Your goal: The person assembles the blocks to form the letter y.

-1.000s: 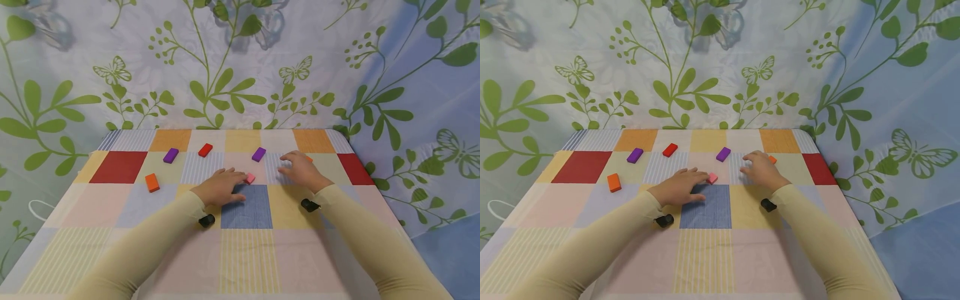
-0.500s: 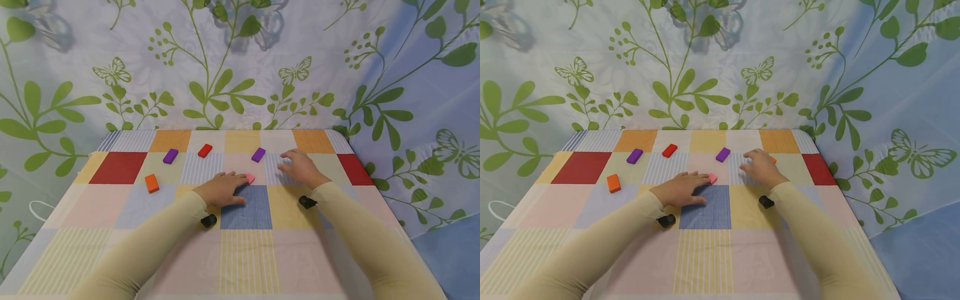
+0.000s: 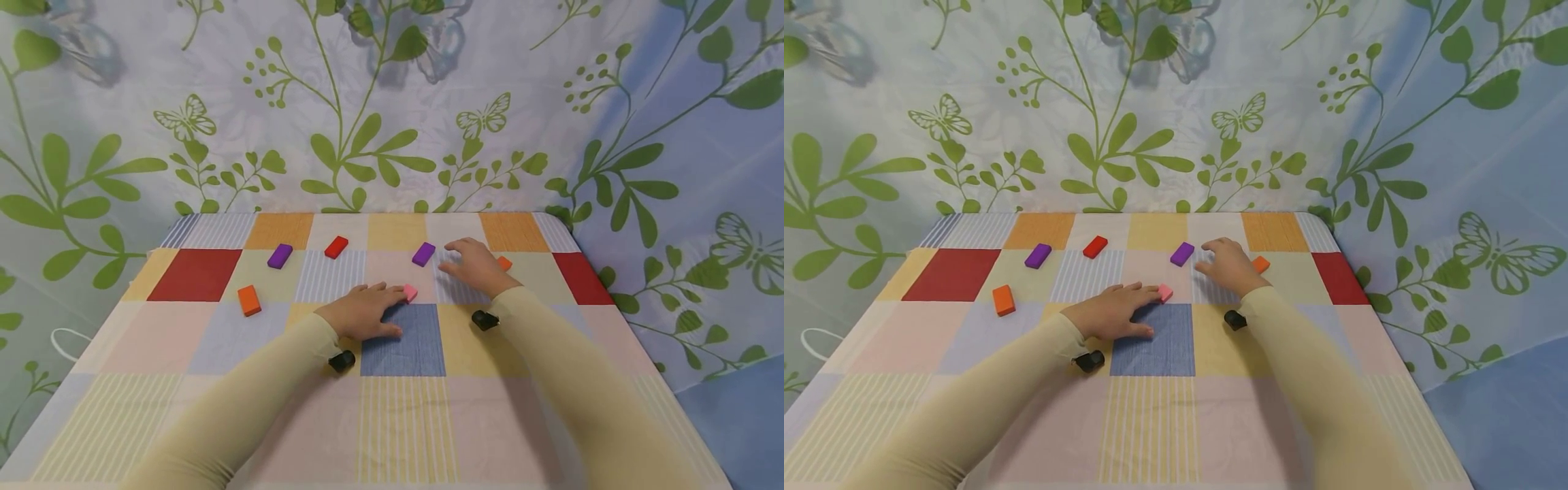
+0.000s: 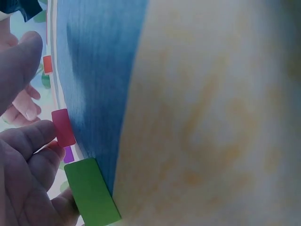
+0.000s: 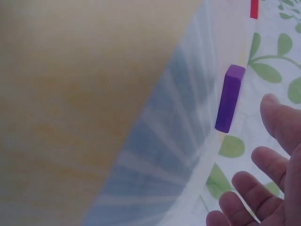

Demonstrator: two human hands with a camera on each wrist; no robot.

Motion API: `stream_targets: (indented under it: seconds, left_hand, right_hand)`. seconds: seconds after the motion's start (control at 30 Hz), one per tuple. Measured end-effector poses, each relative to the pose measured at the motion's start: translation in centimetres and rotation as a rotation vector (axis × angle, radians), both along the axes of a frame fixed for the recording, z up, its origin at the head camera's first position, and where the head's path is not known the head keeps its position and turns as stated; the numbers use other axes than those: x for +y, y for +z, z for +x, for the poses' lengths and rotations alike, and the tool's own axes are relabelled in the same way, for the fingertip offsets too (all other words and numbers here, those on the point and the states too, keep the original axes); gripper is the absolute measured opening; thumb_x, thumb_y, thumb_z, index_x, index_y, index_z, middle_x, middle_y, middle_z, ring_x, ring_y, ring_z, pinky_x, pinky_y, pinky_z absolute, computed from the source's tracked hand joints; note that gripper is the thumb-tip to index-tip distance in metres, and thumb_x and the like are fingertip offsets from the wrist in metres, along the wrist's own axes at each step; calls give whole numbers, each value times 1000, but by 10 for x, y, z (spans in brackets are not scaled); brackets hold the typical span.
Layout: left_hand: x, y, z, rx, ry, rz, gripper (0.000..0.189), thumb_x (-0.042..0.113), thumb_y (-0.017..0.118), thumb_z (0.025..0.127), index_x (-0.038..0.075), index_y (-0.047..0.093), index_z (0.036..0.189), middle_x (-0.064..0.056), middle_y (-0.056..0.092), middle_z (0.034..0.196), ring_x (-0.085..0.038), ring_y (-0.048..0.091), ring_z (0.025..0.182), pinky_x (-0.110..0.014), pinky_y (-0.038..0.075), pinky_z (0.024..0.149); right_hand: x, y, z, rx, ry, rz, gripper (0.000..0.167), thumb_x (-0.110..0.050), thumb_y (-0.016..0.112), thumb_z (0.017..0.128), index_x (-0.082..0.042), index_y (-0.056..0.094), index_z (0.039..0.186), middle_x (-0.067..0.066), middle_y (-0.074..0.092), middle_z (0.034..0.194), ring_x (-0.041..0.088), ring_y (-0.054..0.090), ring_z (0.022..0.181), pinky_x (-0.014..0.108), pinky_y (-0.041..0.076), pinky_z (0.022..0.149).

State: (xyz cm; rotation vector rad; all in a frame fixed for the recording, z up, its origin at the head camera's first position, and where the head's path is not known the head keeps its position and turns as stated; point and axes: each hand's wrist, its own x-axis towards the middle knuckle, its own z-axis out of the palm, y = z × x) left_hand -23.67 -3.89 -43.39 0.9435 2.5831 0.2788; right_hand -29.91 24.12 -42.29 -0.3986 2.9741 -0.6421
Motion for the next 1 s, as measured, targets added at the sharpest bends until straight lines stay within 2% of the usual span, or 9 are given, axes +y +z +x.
stream_targets:
  seconds: [0.47, 1.0]
  left_hand:
    - [2, -2, 0, -17, 21, 4, 83, 59, 68, 96, 27, 35, 165, 4, 33, 173, -35, 25, 162, -63, 18, 130]
    - [2, -1, 3, -17, 27, 3, 84, 58, 69, 96, 27, 33, 165, 5, 33, 173, -33, 25, 162, -62, 18, 131]
  right_hand:
    - [-20, -4, -32, -34, 4, 13, 60, -36, 73, 99, -3, 58, 147, 22, 56, 153, 42, 46, 148, 55, 35, 125]
    - [-29, -7, -44, -119, 13, 45, 65, -34, 79, 94, 0, 59, 146, 22, 61, 147, 39, 54, 141, 53, 40, 122]
